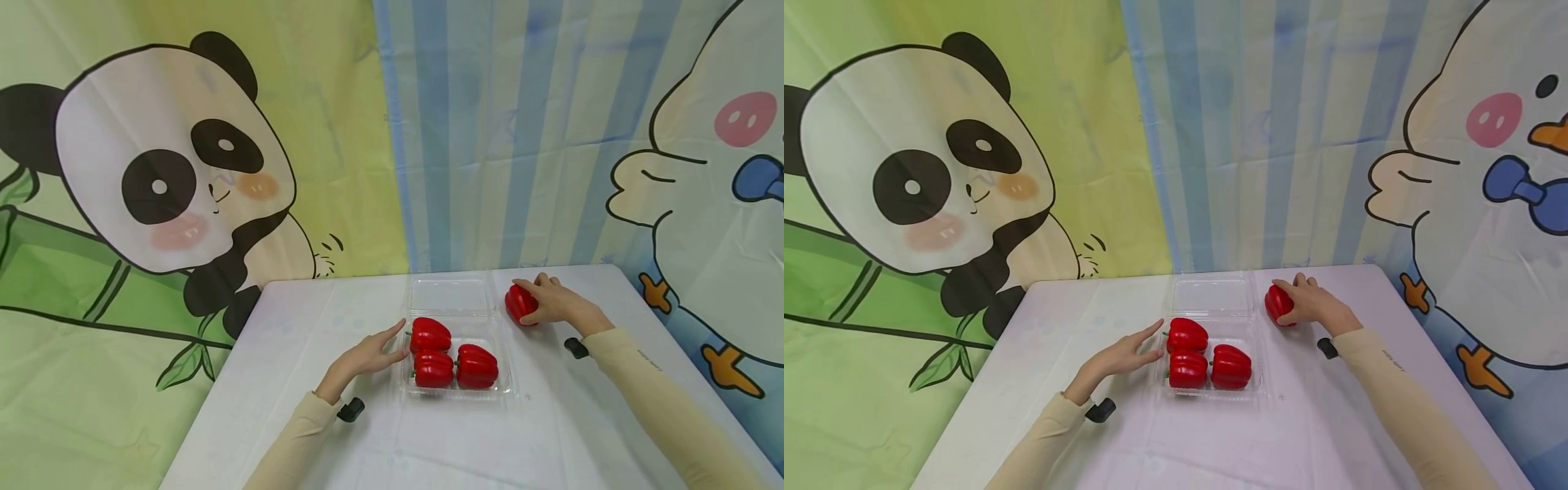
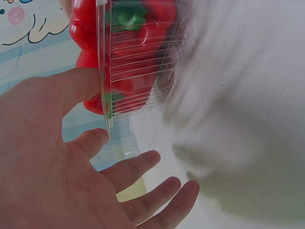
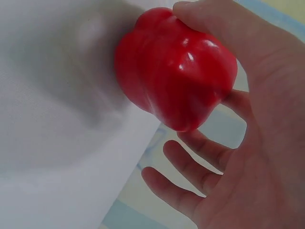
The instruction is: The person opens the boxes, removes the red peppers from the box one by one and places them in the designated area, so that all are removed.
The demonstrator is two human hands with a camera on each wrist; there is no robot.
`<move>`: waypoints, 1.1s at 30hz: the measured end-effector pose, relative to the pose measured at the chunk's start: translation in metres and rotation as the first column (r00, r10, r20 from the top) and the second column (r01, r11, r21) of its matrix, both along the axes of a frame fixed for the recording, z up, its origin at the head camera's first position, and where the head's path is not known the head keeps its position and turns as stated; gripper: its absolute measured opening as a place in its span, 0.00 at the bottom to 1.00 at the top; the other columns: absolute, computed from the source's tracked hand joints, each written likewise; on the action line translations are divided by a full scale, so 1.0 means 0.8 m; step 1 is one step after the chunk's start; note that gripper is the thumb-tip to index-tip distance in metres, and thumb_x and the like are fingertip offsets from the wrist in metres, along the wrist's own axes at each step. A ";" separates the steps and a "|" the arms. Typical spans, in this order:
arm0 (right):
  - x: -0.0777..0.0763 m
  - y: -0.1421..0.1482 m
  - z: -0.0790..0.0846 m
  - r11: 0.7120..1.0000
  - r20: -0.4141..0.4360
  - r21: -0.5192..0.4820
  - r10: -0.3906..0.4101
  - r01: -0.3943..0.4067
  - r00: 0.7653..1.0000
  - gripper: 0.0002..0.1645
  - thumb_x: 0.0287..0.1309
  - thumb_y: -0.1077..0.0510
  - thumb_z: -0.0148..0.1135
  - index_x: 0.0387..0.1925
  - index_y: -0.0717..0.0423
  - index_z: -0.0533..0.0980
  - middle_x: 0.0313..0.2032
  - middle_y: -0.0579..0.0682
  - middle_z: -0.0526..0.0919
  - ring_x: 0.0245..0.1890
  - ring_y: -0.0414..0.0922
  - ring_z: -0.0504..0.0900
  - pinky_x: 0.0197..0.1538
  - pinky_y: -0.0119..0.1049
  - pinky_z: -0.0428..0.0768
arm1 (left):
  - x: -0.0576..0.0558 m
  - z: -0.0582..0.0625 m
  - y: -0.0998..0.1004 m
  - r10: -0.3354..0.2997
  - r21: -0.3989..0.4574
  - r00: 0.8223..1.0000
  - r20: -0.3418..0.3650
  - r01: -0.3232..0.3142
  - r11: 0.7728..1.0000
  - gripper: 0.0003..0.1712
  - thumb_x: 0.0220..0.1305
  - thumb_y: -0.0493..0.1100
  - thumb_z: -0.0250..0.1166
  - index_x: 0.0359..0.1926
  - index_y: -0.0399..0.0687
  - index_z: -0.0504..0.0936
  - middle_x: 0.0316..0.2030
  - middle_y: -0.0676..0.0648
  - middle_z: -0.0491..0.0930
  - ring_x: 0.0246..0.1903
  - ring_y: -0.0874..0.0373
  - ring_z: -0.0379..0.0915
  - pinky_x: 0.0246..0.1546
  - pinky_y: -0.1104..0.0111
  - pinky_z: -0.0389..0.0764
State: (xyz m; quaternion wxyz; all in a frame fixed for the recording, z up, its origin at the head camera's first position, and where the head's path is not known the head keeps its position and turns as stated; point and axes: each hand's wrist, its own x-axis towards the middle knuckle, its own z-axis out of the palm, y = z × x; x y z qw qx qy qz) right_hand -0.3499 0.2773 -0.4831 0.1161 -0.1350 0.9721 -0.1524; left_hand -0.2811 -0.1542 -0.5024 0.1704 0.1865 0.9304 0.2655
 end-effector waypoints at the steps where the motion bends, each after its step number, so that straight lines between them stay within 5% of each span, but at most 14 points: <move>1: 0.000 -0.001 -0.001 1.000 -0.004 0.006 -0.006 0.006 1.000 0.57 0.49 0.45 0.76 0.75 0.51 0.58 0.58 0.67 0.66 0.58 0.66 0.64 0.46 0.55 0.85 | 0.000 0.000 0.000 0.001 0.001 1.000 0.002 -0.001 1.000 0.44 0.69 0.63 0.58 0.80 0.62 0.52 0.76 0.42 0.61 0.73 0.39 0.60 0.67 0.38 0.67; 11: 0.006 -0.007 0.003 0.998 -0.051 0.052 -0.017 0.020 0.999 0.58 0.49 0.45 0.77 0.76 0.52 0.56 0.58 0.68 0.65 0.57 0.67 0.65 0.48 0.58 0.85 | -0.002 0.000 -0.002 -0.017 0.001 1.000 -0.019 0.017 1.000 0.43 0.70 0.63 0.58 0.80 0.63 0.52 0.75 0.41 0.61 0.73 0.40 0.61 0.69 0.41 0.66; 33: 0.009 -0.004 -0.001 0.999 0.009 0.022 -0.026 0.025 1.000 0.62 0.49 0.43 0.77 0.77 0.52 0.51 0.62 0.68 0.62 0.60 0.69 0.63 0.50 0.60 0.84 | 0.000 0.001 -0.002 -0.018 0.012 1.000 -0.012 0.018 1.000 0.44 0.70 0.62 0.58 0.80 0.61 0.52 0.75 0.41 0.62 0.73 0.39 0.61 0.68 0.39 0.67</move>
